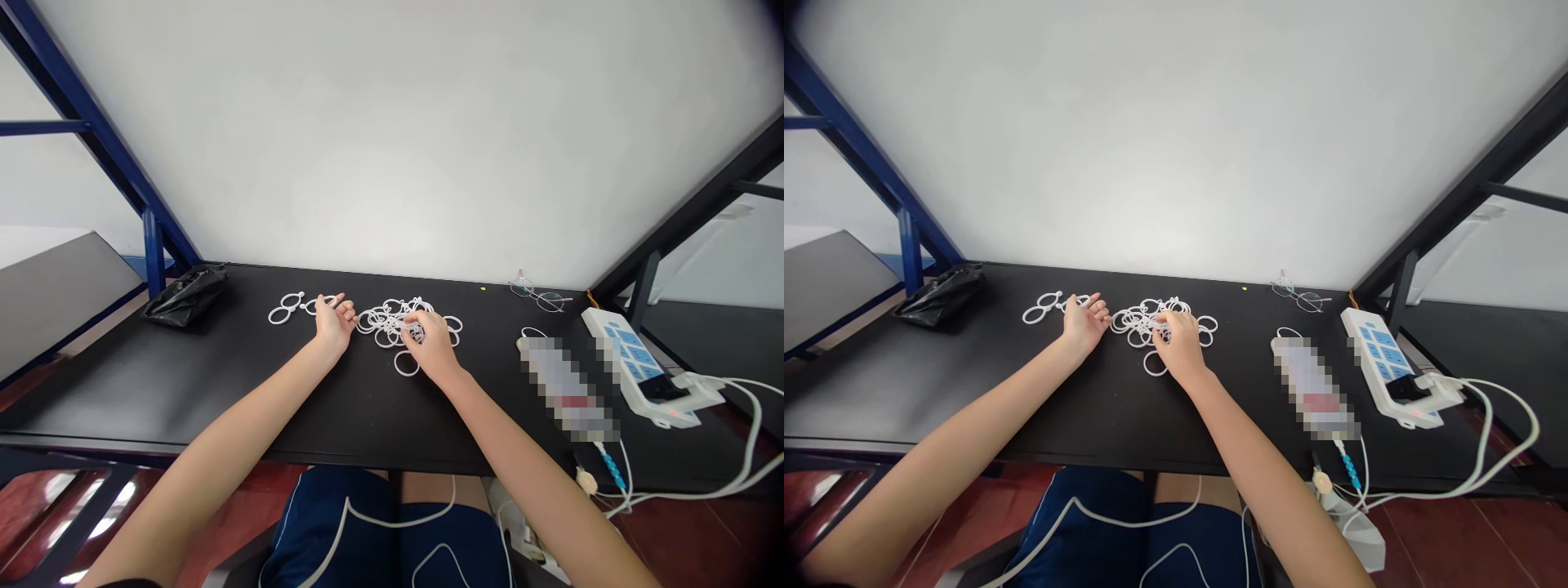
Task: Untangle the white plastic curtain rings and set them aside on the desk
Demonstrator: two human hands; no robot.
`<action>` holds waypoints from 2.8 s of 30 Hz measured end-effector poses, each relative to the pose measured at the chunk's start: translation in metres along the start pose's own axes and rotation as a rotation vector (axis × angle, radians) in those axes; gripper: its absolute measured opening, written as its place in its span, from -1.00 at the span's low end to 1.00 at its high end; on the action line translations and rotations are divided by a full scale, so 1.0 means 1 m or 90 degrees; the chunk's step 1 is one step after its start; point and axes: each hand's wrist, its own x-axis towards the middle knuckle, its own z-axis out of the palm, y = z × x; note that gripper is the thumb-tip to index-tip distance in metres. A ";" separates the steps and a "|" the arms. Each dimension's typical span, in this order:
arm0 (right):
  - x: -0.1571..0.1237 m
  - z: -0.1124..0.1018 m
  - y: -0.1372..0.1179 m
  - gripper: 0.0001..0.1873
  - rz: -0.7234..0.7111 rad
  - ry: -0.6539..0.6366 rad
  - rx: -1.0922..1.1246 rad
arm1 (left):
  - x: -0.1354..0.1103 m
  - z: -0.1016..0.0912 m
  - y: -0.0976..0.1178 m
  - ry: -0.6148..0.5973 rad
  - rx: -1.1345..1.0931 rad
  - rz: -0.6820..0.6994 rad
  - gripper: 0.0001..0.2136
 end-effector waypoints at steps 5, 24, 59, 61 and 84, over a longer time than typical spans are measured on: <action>0.001 -0.001 0.001 -0.87 0.012 -0.011 -0.001 | 0.002 0.001 0.006 0.026 -0.029 0.007 -0.66; 0.001 0.000 0.003 -0.80 -0.009 0.001 0.001 | 0.003 0.003 0.020 0.078 -0.096 -0.021 -0.64; 0.000 0.000 0.005 -0.80 0.061 -0.015 -0.030 | 0.001 0.000 0.011 0.007 -0.003 0.069 -0.83; 0.000 0.001 0.006 -0.79 0.066 -0.007 -0.014 | -0.002 0.002 0.009 -0.050 0.047 0.100 -0.82; -0.002 -0.003 -0.016 -0.91 -0.049 0.074 0.131 | -0.051 0.004 -0.021 -0.494 0.468 0.276 -0.64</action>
